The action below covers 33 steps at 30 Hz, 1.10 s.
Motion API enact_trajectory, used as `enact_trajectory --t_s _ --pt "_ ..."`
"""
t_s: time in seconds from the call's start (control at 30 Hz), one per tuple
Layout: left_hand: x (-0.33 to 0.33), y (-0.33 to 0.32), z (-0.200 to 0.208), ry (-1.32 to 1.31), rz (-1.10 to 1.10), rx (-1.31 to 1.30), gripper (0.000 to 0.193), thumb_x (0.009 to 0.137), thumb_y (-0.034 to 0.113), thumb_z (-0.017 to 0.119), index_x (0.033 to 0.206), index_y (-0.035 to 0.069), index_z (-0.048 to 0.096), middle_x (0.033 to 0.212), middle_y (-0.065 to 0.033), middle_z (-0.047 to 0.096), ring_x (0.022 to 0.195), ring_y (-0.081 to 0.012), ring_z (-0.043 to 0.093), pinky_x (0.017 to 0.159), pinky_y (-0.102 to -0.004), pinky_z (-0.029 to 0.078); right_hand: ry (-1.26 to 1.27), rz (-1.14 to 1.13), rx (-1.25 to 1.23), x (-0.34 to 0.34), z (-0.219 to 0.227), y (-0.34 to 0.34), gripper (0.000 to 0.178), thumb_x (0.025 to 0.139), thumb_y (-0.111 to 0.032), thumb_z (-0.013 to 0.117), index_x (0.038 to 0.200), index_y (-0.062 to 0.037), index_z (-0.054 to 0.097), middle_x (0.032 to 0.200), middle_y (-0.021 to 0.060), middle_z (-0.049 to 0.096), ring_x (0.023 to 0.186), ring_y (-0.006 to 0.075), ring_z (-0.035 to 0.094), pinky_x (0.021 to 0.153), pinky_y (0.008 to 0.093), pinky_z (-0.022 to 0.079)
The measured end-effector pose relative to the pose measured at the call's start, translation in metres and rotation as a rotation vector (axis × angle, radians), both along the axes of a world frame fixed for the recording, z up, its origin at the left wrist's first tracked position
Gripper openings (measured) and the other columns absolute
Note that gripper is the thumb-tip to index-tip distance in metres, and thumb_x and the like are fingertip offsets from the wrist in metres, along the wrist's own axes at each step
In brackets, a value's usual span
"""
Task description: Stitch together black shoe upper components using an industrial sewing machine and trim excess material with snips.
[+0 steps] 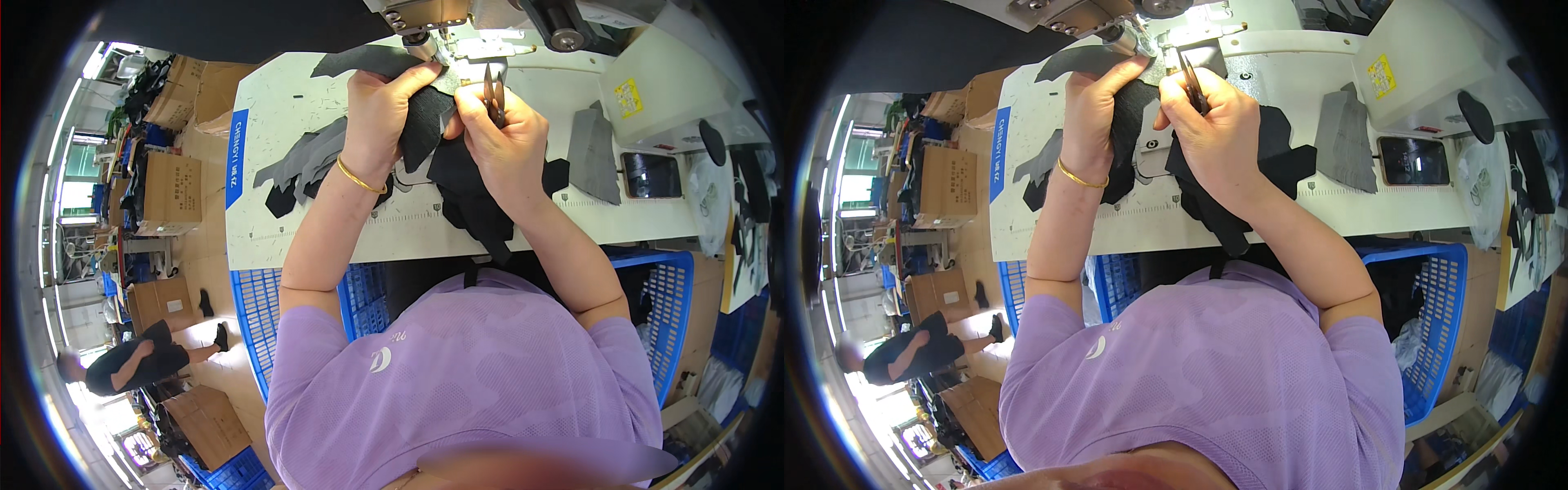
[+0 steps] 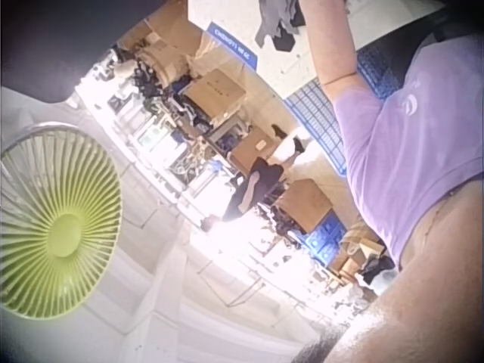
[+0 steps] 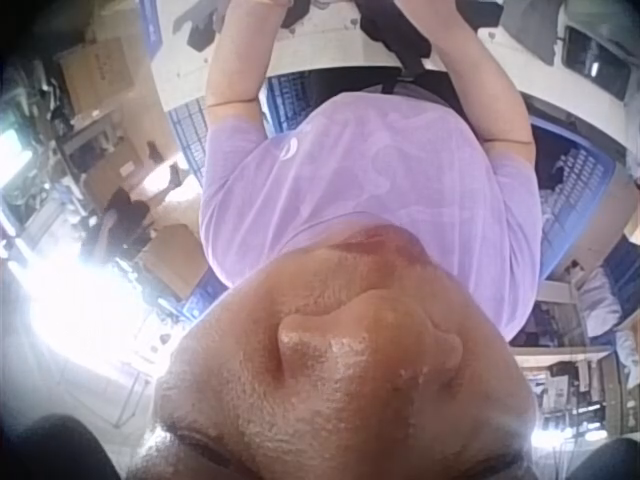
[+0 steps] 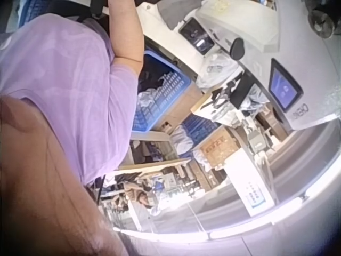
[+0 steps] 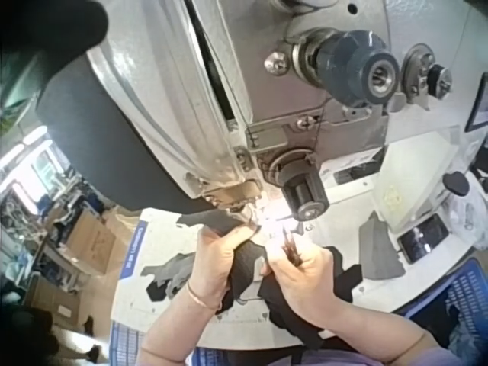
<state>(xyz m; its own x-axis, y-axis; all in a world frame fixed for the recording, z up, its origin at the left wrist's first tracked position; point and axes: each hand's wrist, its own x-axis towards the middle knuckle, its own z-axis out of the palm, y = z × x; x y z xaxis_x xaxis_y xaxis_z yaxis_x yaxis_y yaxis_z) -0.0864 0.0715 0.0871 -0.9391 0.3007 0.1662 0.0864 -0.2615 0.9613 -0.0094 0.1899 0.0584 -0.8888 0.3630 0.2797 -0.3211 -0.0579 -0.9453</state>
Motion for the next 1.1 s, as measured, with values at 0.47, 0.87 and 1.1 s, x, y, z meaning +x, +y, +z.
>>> enact_trajectory --t_s 0.47,0.87,1.1 --pt "-0.002 -0.012 0.001 0.005 -0.082 -0.120 0.020 0.084 0.009 0.072 0.096 -0.007 0.068 0.086 -0.0092 0.069 0.070 -0.0123 0.065 0.063 -0.0236 0.052 0.006 -0.023 0.082 -0.003 0.002 0.000 0.017 0.088 -0.013 0.058 0.074 -0.0035 0.062 0.055 -0.0006 0.061 0.048 0.0019 0.047 0.047 0.0219 0.037" --pt "-0.011 -0.017 0.004 -0.093 -0.175 -0.085 0.014 0.084 0.004 0.070 0.093 -0.006 0.069 0.086 -0.0107 0.070 0.072 -0.0128 0.066 0.066 -0.0241 0.054 -0.007 0.006 0.072 -0.002 0.005 0.001 0.020 0.093 -0.017 0.061 0.081 -0.0018 0.067 0.059 0.0026 0.063 0.047 0.0014 0.046 0.044 0.0202 0.034" --pt "-0.017 -0.012 0.004 -0.051 -0.164 -0.047 0.012 0.084 0.002 0.069 0.091 -0.006 0.070 0.086 -0.0110 0.071 0.072 -0.0136 0.067 0.066 -0.0241 0.054 -0.056 0.019 0.069 0.003 -0.001 0.003 0.019 0.092 -0.018 0.060 0.088 -0.0034 0.071 0.058 0.0000 0.064 0.051 0.0013 0.050 0.048 0.0208 0.037"
